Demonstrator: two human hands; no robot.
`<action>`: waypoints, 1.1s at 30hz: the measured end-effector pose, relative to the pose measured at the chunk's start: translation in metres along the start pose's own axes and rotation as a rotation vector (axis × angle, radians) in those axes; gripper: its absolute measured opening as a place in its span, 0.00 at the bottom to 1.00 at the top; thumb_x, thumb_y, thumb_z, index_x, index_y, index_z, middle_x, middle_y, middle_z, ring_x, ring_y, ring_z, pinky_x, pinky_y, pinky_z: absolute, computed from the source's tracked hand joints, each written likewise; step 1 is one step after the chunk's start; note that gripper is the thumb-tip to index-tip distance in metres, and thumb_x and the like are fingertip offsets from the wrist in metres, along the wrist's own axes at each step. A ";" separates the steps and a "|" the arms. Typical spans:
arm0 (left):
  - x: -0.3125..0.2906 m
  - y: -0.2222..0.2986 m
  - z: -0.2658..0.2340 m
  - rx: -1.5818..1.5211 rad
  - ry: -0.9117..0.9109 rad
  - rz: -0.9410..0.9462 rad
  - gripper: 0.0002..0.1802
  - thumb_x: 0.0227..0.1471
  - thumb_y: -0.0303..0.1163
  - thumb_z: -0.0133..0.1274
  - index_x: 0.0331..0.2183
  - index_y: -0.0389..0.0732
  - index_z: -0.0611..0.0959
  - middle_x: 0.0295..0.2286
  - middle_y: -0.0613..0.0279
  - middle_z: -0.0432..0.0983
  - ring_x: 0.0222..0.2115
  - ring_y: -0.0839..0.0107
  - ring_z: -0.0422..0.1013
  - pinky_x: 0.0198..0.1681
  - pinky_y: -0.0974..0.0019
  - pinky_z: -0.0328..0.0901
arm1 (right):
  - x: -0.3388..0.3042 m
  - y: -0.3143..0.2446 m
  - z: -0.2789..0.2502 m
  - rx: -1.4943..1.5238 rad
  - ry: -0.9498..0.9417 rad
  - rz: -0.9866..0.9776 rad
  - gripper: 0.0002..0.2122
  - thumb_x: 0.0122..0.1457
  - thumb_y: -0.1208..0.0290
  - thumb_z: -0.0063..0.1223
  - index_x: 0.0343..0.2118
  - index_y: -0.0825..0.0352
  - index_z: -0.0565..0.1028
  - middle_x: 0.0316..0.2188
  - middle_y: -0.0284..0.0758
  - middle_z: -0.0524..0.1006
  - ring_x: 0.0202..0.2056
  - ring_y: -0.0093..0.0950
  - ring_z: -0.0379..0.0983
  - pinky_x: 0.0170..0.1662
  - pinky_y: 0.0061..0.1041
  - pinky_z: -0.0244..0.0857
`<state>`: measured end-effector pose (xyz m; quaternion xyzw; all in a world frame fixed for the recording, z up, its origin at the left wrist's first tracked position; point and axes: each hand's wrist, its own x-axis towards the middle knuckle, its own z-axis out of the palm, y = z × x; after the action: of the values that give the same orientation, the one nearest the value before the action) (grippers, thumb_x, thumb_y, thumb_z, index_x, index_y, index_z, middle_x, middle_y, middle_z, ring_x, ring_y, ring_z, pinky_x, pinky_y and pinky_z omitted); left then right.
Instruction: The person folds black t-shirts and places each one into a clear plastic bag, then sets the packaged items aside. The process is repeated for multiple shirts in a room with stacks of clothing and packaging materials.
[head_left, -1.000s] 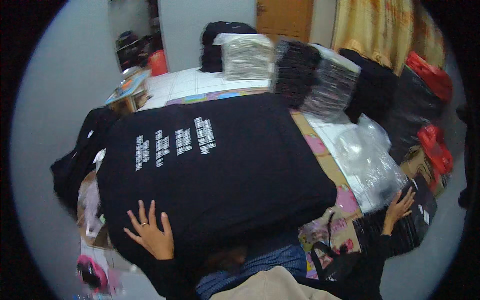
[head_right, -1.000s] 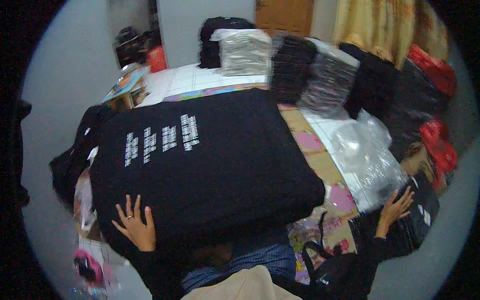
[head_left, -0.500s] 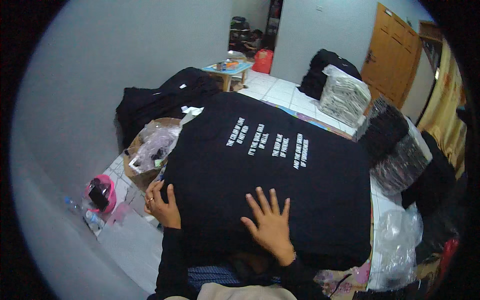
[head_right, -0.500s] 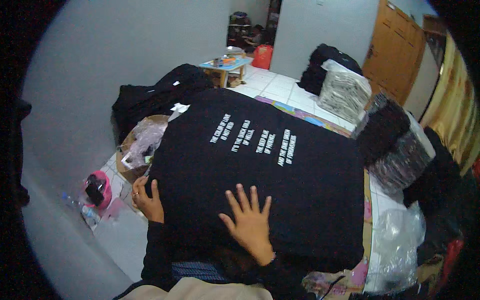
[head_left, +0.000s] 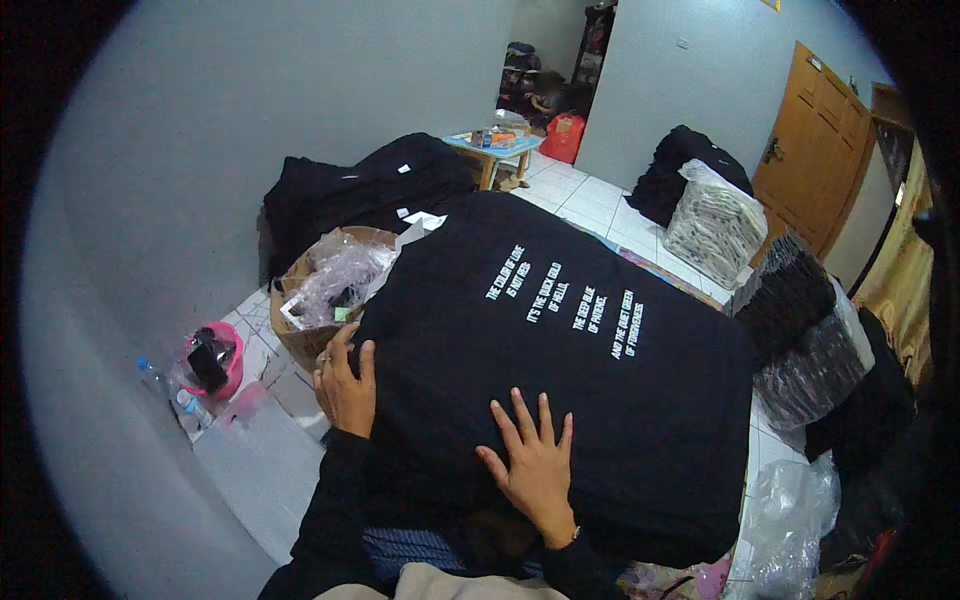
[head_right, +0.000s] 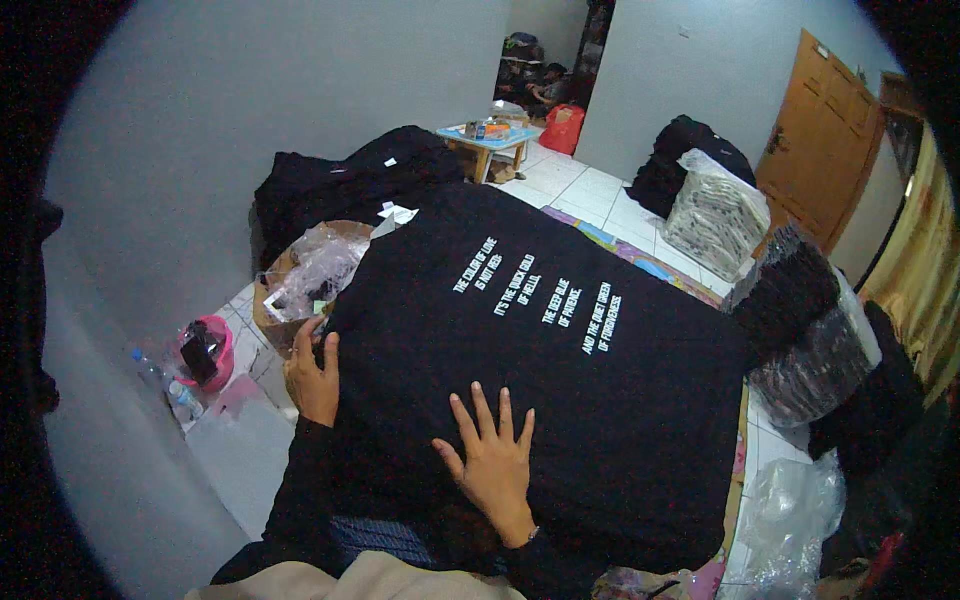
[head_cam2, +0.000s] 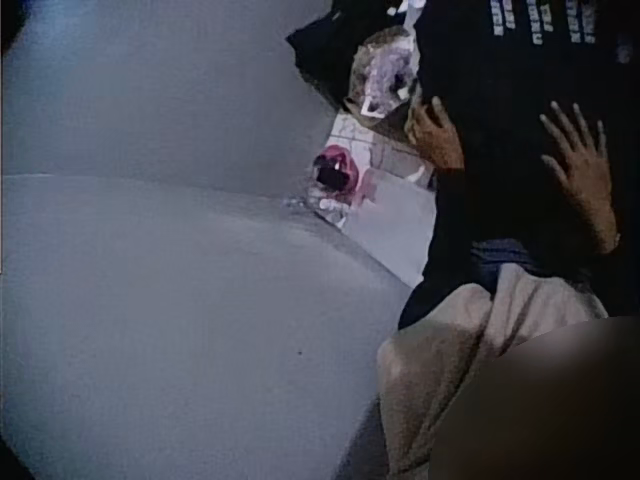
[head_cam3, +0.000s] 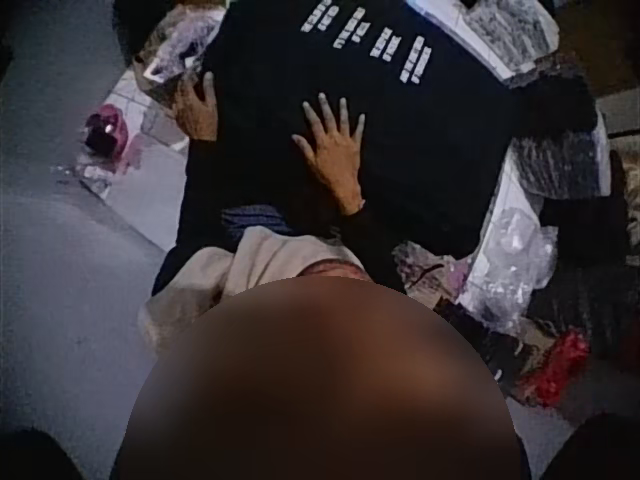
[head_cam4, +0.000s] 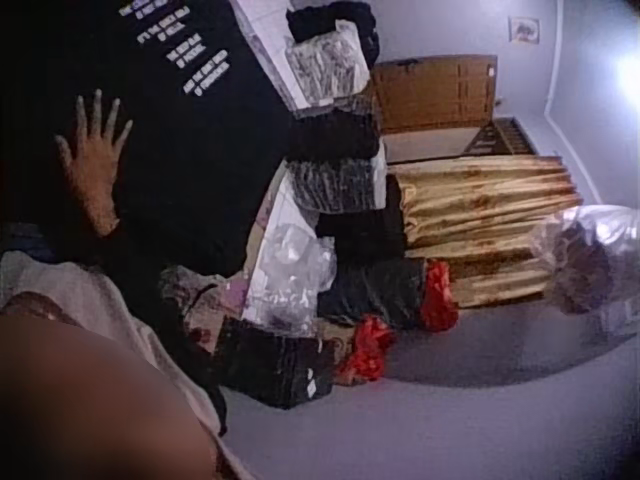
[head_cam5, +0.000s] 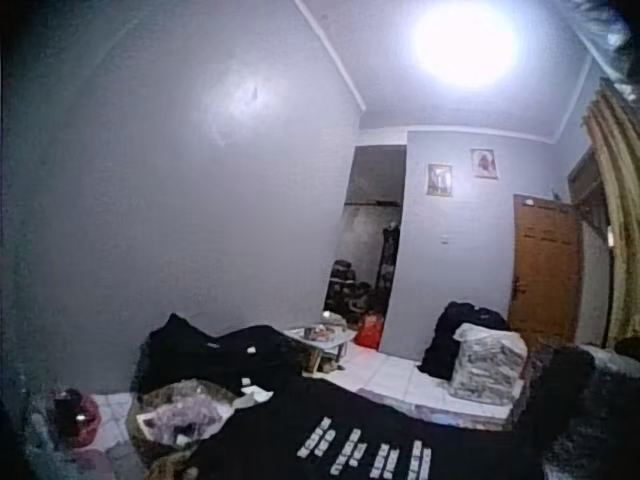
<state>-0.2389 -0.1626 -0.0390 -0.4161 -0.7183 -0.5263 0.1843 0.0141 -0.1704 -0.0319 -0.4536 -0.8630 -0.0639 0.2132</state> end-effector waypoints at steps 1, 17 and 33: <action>0.004 0.001 0.000 0.074 -0.042 0.011 0.14 0.54 0.43 0.51 0.38 0.44 0.77 0.35 0.60 0.74 0.37 0.57 0.71 0.39 0.56 0.63 | 0.000 0.000 0.000 -0.001 0.000 0.001 0.28 0.57 0.44 0.45 0.59 0.50 0.64 0.62 0.33 0.58 0.62 0.44 0.51 0.60 0.59 0.41; 0.036 0.030 0.003 0.070 0.099 0.409 0.11 0.48 0.31 0.58 0.37 0.48 0.81 0.33 0.66 0.72 0.36 0.63 0.68 0.41 0.57 0.59 | -0.002 0.002 0.002 -0.013 0.033 -0.005 0.28 0.58 0.44 0.43 0.60 0.50 0.62 0.62 0.33 0.57 0.62 0.44 0.52 0.60 0.59 0.42; -0.011 -0.008 -0.092 -0.583 -1.148 -0.377 0.38 0.53 0.52 0.53 0.52 0.29 0.68 0.45 0.53 0.73 0.47 0.62 0.69 0.52 0.61 0.61 | -0.009 0.005 -0.002 0.069 0.032 -0.012 0.32 0.54 0.40 0.45 0.60 0.49 0.62 0.63 0.31 0.57 0.63 0.42 0.50 0.60 0.58 0.42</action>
<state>-0.2543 -0.2513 -0.0171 -0.5301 -0.5911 -0.4171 -0.4422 0.0234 -0.1750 -0.0339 -0.4398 -0.8638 -0.0426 0.2422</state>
